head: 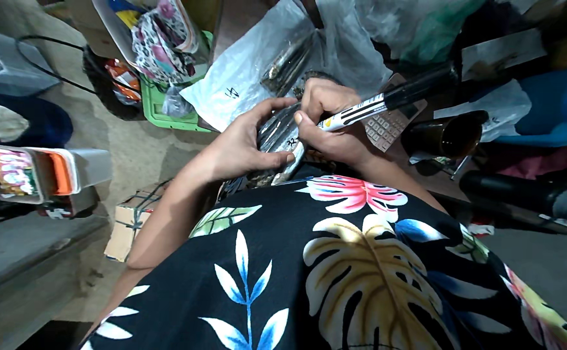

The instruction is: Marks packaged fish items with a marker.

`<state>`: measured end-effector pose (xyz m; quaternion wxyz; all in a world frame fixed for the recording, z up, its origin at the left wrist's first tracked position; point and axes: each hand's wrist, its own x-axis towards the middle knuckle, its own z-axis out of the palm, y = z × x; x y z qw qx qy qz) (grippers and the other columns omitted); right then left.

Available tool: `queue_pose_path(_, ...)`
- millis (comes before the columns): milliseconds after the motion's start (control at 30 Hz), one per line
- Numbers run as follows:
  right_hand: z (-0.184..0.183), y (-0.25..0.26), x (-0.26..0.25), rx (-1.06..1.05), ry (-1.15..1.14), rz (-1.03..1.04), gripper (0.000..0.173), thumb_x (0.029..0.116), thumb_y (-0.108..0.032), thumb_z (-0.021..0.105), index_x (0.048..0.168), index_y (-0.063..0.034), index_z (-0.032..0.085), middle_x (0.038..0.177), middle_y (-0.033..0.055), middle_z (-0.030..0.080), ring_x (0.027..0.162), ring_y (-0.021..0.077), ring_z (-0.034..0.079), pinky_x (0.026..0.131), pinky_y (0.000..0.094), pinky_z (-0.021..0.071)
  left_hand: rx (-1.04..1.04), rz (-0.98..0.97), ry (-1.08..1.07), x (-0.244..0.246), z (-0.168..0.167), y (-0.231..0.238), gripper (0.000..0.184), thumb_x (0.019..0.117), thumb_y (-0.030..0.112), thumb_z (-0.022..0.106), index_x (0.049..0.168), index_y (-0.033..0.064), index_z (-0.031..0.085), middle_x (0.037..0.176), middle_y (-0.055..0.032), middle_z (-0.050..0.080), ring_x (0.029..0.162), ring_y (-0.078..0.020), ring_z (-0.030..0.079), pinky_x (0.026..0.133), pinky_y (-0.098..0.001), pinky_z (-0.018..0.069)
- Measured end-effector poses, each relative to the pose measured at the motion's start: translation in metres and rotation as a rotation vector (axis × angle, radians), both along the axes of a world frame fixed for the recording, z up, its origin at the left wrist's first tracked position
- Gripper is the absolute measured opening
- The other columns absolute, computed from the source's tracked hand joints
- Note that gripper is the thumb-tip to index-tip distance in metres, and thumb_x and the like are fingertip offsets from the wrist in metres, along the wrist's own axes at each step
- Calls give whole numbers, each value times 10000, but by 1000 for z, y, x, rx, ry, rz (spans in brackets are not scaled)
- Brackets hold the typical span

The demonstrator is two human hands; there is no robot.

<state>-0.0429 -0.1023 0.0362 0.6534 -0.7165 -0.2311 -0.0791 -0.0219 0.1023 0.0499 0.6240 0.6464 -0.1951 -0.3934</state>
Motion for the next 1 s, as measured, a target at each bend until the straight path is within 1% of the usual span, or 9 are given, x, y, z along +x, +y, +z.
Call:
queue_pose_path(200, -5, -38, 4, 307, -5, -215, 225, 908, 5, 620, 761, -164, 600, 772, -87, 602, 713, -10, 571, 629, 173, 478, 244, 238, -57, 20, -11, 16, 764, 799, 112, 809, 1482, 134, 469, 1258, -58, 639, 972, -90, 686, 811, -279, 611)
queue_pose_path(333, -13, -74, -5, 338, 71, -400, 216, 969, -66, 631, 804, -200, 597, 781, -90, 626, 664, 3, 590, 562, 164, 488, 409, 475, -137, 60, -72, 33, 791, 793, 132, 831, 1475, 42, 442, 1365, -168, 584, 1161, -190, 639, 973, -379, 561)
queue_pose_path(433, -22, -94, -22, 228, 266, -492, 116, 1097, -191, 481, 1031, -129, 553, 955, -16, 745, 548, 41, 636, 427, 181, 513, 519, 494, -152, 82, -112, 35, 813, 820, 166, 833, 1500, 33, 408, 1384, -225, 562, 1159, -271, 638, 966, -455, 553)
queue_pose_path(500, -28, -102, -33, 77, 459, -555, 206, 1125, -210, 383, 1228, -81, 506, 1079, 12, 752, 576, 97, 691, 419, 227, 551, 590, 438, -188, 88, -129, 34, 788, 850, 190, 816, 1506, 33, 409, 1344, -247, 594, 1149, -324, 649, 981, -510, 540)
queue_pose_path(567, -40, -107, -44, -69, 569, -561, 318, 1105, -169, 401, 1365, -12, 496, 1226, 85, 705, 700, 143, 726, 485, 273, 585, 670, 379, -259, 86, -133, 33, 737, 886, 225, 784, 1491, 4, 426, 1301, -272, 609, 1110, -378, 648, 965, -557, 520)
queue_pose_path(633, -32, -100, -56, -227, 594, -587, 322, 1073, -85, 435, 1324, 89, 535, 1251, 202, 651, 814, 189, 733, 590, 280, 610, 743, 328, -335, 82, -128, 32, 691, 919, 269, 750, 1479, -10, 458, 1384, -293, 554, 1245, -425, 577, 1063, -588, 453)
queue_pose_path(733, 93, -59, -47, -589, 1197, -563, 355, 1079, -33, 460, 1424, 45, 492, 1402, 169, 591, 1225, 149, 623, 1031, 252, 477, 765, 295, -450, 76, -122, 33, 676, 915, 303, 739, 1454, -22, 495, 1461, -349, 447, 1341, -496, 462, 1106, -626, 381)
queue_pose_path(867, 58, -71, -85, -683, 969, -663, 311, 1069, -69, 509, 1343, 68, 559, 1299, 250, 621, 1172, 255, 638, 1001, 311, 494, 734, 294, -622, 68, -114, 28, 644, 905, 296, 713, 1424, -35, 522, 1489, -348, 420, 1384, -522, 400, 1140, -636, 323)
queue_pose_path(1000, 66, -74, -90, -771, 1121, -608, 372, 1062, -41, 499, 1426, 31, 518, 1271, 261, 643, 1151, 329, 656, 990, 411, 514, 572, 166, -777, 62, -108, 1, 526, 940, 251, 679, 1364, -42, 573, 1452, -339, 463, 1353, -515, 433, 1123, -624, 350)
